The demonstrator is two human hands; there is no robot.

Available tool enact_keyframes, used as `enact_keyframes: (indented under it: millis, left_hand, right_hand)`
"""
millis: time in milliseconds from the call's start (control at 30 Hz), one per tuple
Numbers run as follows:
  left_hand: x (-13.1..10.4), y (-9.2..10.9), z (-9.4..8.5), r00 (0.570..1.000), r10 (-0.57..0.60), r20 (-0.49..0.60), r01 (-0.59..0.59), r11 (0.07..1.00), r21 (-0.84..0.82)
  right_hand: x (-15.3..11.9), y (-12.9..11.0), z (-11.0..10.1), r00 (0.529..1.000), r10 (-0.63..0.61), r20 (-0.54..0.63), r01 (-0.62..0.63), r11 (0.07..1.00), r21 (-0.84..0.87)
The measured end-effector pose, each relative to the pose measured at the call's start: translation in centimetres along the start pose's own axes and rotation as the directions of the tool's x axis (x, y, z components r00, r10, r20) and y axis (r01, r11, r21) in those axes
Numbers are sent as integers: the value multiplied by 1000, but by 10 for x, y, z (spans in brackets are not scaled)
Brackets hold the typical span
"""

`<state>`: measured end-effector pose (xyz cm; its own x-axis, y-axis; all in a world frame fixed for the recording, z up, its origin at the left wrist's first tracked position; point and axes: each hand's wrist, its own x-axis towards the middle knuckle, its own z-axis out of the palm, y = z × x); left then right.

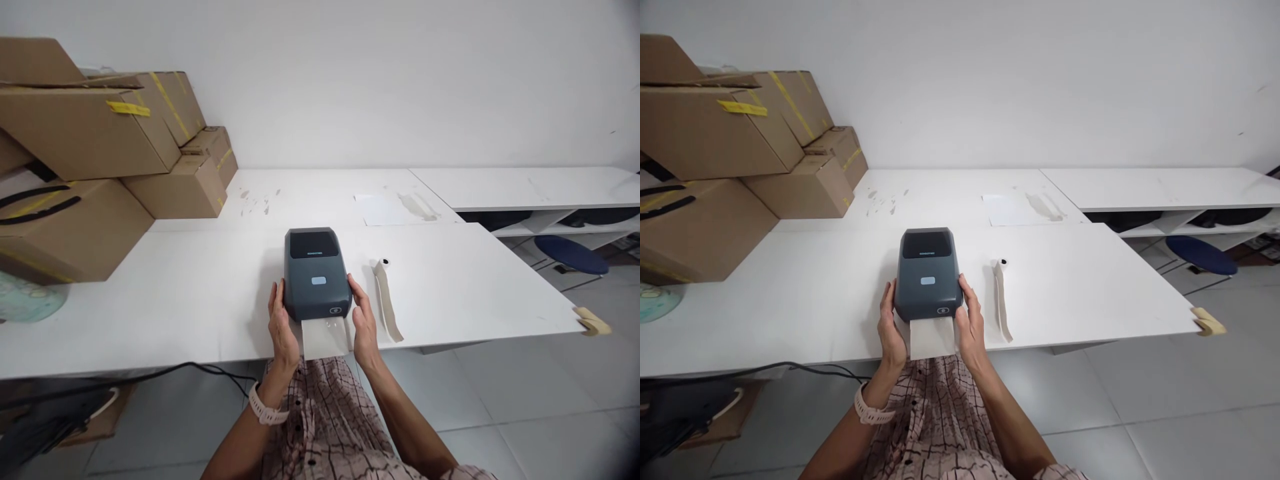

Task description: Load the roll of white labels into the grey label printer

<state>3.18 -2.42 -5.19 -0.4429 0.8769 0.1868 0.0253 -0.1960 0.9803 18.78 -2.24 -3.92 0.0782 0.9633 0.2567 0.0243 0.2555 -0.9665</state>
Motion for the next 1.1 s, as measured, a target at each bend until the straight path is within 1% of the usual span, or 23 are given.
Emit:
enact_keyframes:
  millis: [100,167,233,300,333,400,467,500,567,600,700,767,800,833,867,900,933,967,1000,1033,1067,1100]
  left_hand:
    - [4,7,-2,1000,25,11,-25,999,26]
    - [13,15,-2,998,66,17,-67,998,18]
    - [30,23,-1,992,124,32,-123,992,-18]
    - [55,30,0,984,173,50,-170,983,-69]
    - [69,32,1,983,179,45,-175,981,-89]
    - [95,32,2,989,138,57,-133,988,-83]
    - [114,25,2,994,23,103,-26,999,24]
    - [120,20,2,991,-41,126,30,995,95]
    - [124,10,1,976,-145,160,107,968,226]
    - [124,5,0,969,-175,172,127,957,260]
    - [120,-3,-1,955,-201,218,148,960,239]
    - [118,0,-1,951,-196,240,140,962,235]
    - [118,2,-1,951,-189,246,121,956,267]
    - [119,6,-1,952,-175,251,90,944,317]
    - [120,10,-1,953,-155,260,48,925,376]
    - [121,15,-1,953,-131,273,-1,900,437]
    - [122,19,0,951,-109,289,-50,868,494]
    - [123,23,0,947,-98,307,-91,832,547]
    - [124,27,1,940,-99,326,-122,795,594]
    - [125,31,2,932,-114,343,-141,760,635]
    - [126,33,2,924,-138,355,-148,729,668]
    - [126,36,3,917,-163,364,-150,705,694]
  right_hand:
    - [5,-6,-3,999,-38,-5,38,999,-15]
    - [14,-15,-6,997,-79,13,79,996,-49]
    - [29,-29,-9,992,-111,55,116,987,-111]
    - [51,-46,-8,990,-113,86,127,974,-186]
    - [63,-55,-7,990,-110,90,127,968,-217]
    - [91,-69,-1,989,-120,84,138,956,-259]
    - [121,-80,7,982,-171,75,186,943,-276]
    - [136,-83,11,977,-201,73,213,936,-279]
    - [164,-85,18,967,-245,71,255,927,-274]
    - [178,-84,20,964,-256,71,266,926,-267]
    - [218,-78,25,963,-260,75,271,928,-256]
    - [239,-75,26,967,-242,83,256,929,-269]
    - [247,-75,27,968,-235,89,251,925,-287]
    - [252,-76,28,965,-244,93,261,912,-318]
    - [253,-79,28,955,-280,94,295,885,-361]
    - [251,-82,29,934,-343,96,351,841,-413]
    - [245,-86,29,899,-424,107,422,778,-466]
    - [236,-90,30,852,-505,137,498,701,-510]
    - [225,-93,31,803,-562,196,567,622,-540]
    - [214,-95,32,765,-577,287,624,553,-553]
    - [203,-95,33,743,-538,398,662,505,-554]
    - [194,-93,33,729,-448,517,684,477,-552]
